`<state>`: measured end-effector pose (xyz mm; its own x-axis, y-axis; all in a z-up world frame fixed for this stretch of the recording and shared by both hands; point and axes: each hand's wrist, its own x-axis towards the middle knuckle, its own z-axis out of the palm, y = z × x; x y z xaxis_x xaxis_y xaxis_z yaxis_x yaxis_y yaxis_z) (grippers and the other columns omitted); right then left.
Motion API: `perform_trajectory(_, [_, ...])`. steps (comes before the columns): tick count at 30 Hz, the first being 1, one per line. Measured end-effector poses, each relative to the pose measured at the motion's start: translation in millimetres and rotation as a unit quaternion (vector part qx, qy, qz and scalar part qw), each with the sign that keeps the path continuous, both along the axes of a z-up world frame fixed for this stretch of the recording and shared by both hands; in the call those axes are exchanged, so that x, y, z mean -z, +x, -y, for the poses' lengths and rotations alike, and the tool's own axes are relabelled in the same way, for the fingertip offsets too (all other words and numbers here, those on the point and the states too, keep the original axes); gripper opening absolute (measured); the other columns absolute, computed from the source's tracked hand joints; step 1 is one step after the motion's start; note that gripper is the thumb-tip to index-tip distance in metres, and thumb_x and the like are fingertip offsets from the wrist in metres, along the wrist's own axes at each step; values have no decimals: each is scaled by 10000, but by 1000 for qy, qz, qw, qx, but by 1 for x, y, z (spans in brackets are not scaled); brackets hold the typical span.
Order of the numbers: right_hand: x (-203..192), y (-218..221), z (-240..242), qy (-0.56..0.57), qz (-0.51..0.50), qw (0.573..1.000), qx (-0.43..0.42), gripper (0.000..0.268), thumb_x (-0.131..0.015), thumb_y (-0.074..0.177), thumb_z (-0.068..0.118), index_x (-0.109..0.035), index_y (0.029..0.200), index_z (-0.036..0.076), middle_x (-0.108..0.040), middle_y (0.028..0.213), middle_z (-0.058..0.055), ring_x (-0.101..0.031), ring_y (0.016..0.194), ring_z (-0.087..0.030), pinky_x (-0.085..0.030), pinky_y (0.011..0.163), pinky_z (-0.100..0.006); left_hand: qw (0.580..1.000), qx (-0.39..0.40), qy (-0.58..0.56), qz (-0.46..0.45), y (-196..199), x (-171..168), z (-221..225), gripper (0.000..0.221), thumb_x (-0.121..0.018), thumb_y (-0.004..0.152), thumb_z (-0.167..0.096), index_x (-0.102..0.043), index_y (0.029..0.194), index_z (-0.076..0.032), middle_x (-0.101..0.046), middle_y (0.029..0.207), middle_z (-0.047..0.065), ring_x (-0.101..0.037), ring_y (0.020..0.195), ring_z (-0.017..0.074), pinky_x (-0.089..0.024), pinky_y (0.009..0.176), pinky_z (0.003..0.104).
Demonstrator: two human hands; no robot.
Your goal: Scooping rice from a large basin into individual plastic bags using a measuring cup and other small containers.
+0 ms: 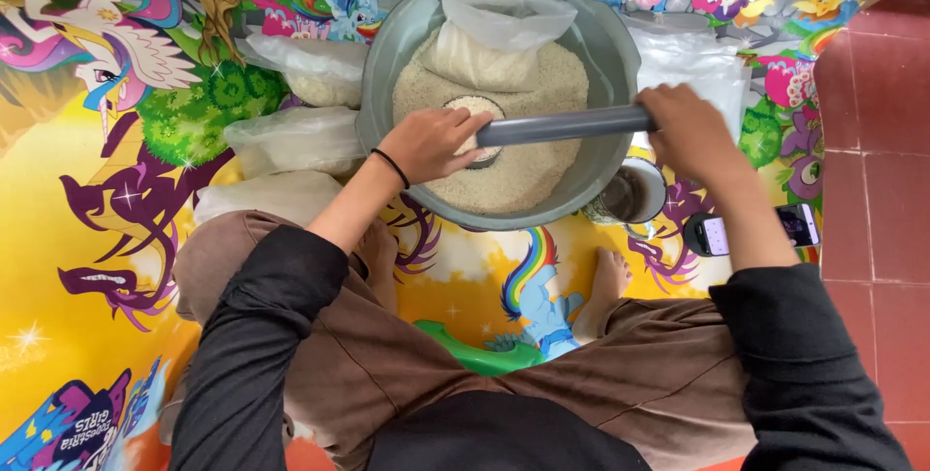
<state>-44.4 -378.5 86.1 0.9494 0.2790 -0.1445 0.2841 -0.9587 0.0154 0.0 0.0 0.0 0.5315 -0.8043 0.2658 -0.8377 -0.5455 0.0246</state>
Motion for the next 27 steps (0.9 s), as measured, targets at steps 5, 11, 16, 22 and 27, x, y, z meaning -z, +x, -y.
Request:
perform_trajectory(5, [-7, -22, 72, -100, 69, 988, 91, 379, -669, 845, 13, -718, 1193, 157, -735, 1101, -38, -676, 1034, -281, -572, 856, -434, 993, -49, -39, 101, -3, -17, -13, 234, -680, 892, -157, -637, 1120, -123, -638, 856, 2, -627, 672, 173, -496, 580, 298])
perform_trajectory(11, [17, -49, 176, -223, -66, 939, 255, 380, -780, 794, 135, -781, 1160, 240, -824, 1064, -14, -783, 960, -267, -636, 779, -439, 990, -79, -63, 95, -2, -15, -24, 158, -683, 864, -134, -666, 1021, -139, -639, 871, 10, -657, 752, 218, -509, 645, 336])
perform_trajectory(16, [57, -66, 217, -295, -165, 875, 346, 579, -763, 719, 102, -777, 1228, 376, -854, 1140, 25, -821, 1009, -247, -672, 818, -447, 990, -85, -53, 100, -7, -16, -23, 71, -656, 897, -141, -679, 964, -138, -644, 852, 19, -657, 726, 220, -511, 631, 335])
perform_trajectory(22, [98, -73, 170, -195, -229, 864, 403, 447, -828, 786, 98, -825, 1230, 152, -807, 1184, -164, -725, 1043, -406, -581, 858, -492, 990, -98, -36, 96, -12, -15, -25, 107, -674, 875, -137, -706, 977, -144, -680, 879, 6, -688, 743, 211, -523, 605, 328])
perform_trajectory(27, [202, -67, 177, -220, -243, 902, 282, 507, -731, 802, 333, -797, 1245, 94, -817, 1183, -150, -751, 1115, -388, -573, 874, -570, 987, -114, 64, 94, -1, 9, -26, 75, -613, 982, -252, -663, 1039, -252, -590, 786, -64, -636, 670, 124, -517, 566, 285])
